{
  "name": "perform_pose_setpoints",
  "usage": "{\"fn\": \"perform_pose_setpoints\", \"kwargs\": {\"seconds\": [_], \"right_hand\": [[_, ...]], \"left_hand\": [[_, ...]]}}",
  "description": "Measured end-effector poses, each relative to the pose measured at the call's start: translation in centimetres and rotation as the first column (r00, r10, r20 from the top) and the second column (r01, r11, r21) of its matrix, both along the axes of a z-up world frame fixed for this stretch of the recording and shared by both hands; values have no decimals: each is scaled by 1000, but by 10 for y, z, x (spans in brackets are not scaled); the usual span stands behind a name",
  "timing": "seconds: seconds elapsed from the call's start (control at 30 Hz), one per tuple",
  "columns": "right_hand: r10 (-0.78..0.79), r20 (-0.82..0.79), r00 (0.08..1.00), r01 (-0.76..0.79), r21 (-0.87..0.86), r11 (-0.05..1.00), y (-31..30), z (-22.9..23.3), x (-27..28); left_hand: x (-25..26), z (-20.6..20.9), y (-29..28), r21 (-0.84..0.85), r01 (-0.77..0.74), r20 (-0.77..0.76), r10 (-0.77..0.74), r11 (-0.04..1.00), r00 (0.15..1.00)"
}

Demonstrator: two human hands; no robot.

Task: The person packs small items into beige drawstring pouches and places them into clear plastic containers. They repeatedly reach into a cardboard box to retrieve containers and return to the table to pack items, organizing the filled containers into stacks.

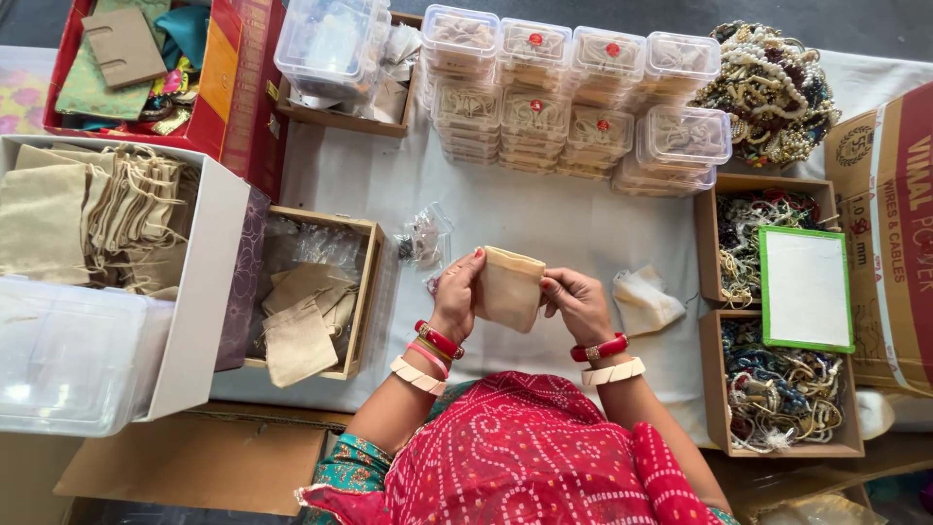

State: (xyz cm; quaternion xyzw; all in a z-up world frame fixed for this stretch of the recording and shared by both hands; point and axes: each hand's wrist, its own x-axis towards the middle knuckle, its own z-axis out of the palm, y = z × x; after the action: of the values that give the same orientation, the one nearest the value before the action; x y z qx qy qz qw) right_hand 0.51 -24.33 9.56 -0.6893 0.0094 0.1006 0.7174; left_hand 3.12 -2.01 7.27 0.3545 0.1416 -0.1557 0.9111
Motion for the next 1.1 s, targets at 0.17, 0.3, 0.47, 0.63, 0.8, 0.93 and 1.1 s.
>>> {"fn": "perform_pose_setpoints", "kwargs": {"seconds": [0.17, 0.3, 0.47, 0.63, 0.8, 0.93, 1.1], "right_hand": [[-75, 42, 996, 78, -52, 996, 4, 9, -10], [-248, 64, 967, 245, 45, 968, -4, -6, -14], [-331, 48, 942, 322, 138, 937, -2, -12, -6], [-411, 112, 905, 416, -21, 909, -23, -28, -6], [-296, 164, 941, 324, -178, 929, -45, -47, -31], [-53, 37, 998, 60, -240, 969, -74, -74, -50], [145, -133, 980, -187, -396, 899, -85, -76, -54]], "left_hand": [[2, -43, 0, 1, -118, -104, 117, 993, 988], [4, -23, 6, 42, -177, -150, 182, 983, 972], [14, -32, -1, 114, -214, -166, 231, 970, 959], [13, -60, -10, 150, -236, -129, 256, 960, 958], [-9, -105, -4, 144, -105, -211, 134, 984, 968], [-40, -133, 6, 236, 92, -250, -31, 967, 968], [-56, -166, 7, 423, 157, -152, -101, 892, 983]]}}
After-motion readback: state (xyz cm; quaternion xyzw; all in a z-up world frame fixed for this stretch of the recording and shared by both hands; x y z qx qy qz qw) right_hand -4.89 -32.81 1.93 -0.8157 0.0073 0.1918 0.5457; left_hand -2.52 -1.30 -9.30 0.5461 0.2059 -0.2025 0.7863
